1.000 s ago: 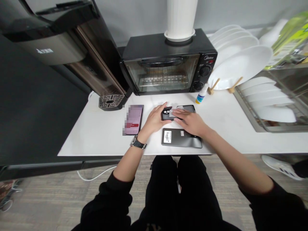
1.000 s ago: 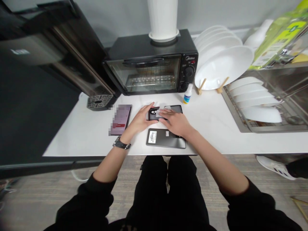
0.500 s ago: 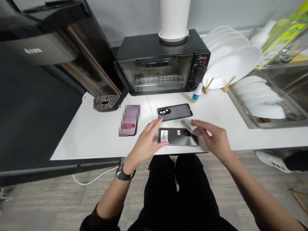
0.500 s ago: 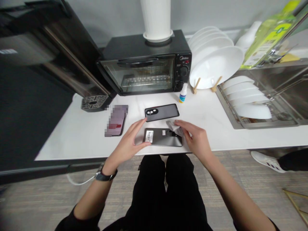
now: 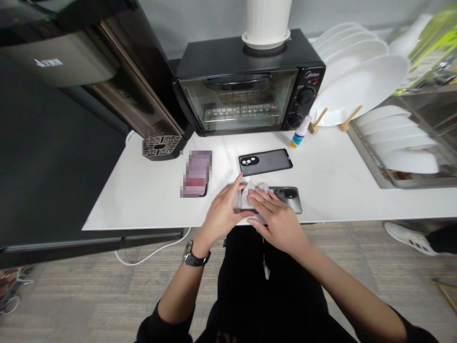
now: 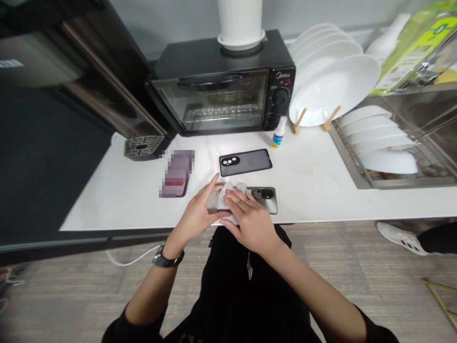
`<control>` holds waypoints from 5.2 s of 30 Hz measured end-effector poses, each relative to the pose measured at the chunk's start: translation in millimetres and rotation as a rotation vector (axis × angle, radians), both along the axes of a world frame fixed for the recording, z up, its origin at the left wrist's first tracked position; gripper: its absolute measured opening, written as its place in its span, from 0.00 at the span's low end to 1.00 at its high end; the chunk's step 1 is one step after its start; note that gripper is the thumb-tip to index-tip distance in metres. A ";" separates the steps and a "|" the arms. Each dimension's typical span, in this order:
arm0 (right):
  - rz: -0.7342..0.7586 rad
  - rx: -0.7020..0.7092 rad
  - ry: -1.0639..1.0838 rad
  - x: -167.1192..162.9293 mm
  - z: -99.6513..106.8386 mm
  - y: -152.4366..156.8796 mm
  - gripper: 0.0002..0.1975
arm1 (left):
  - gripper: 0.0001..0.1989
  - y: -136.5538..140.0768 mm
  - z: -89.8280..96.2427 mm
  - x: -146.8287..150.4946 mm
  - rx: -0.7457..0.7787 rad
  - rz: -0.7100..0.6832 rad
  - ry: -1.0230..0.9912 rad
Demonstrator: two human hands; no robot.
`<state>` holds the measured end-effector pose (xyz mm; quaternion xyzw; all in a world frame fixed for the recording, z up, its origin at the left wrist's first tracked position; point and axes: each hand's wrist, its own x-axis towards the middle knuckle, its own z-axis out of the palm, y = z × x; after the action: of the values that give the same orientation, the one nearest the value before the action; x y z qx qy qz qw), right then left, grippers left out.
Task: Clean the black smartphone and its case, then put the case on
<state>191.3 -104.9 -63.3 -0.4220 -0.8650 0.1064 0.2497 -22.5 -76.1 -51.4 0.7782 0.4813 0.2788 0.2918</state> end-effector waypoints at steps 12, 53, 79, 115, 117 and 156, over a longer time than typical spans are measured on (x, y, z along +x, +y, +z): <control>-0.012 0.022 -0.036 42.0 1.8 -27.8 0.32 | 0.59 0.5 2.0 -0.1 0.020 -0.011 0.016; -0.237 0.055 0.009 29.5 -1.1 -4.4 0.31 | 0.58 4.5 2.6 0.3 -0.022 -0.015 0.016; -0.402 0.105 -0.052 75.4 -17.2 -23.5 0.35 | 0.58 3.5 7.5 2.8 -0.036 -0.006 0.069; -0.288 0.123 -0.022 66.3 -13.9 6.6 0.33 | 0.52 10.8 -2.9 -1.3 0.037 -0.059 0.042; -0.261 0.107 -0.011 47.9 -11.3 11.3 0.35 | 0.53 10.9 -3.4 -1.7 0.040 -0.062 0.037; -0.123 0.039 -0.016 -43.0 -5.4 -19.0 0.42 | 0.52 3.1 -1.4 -1.6 0.061 -0.056 0.047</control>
<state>148.3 -123.9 -68.6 -0.4703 -0.8413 0.0703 0.2571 -24.1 -73.0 -52.8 0.8063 0.4572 0.2667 0.2642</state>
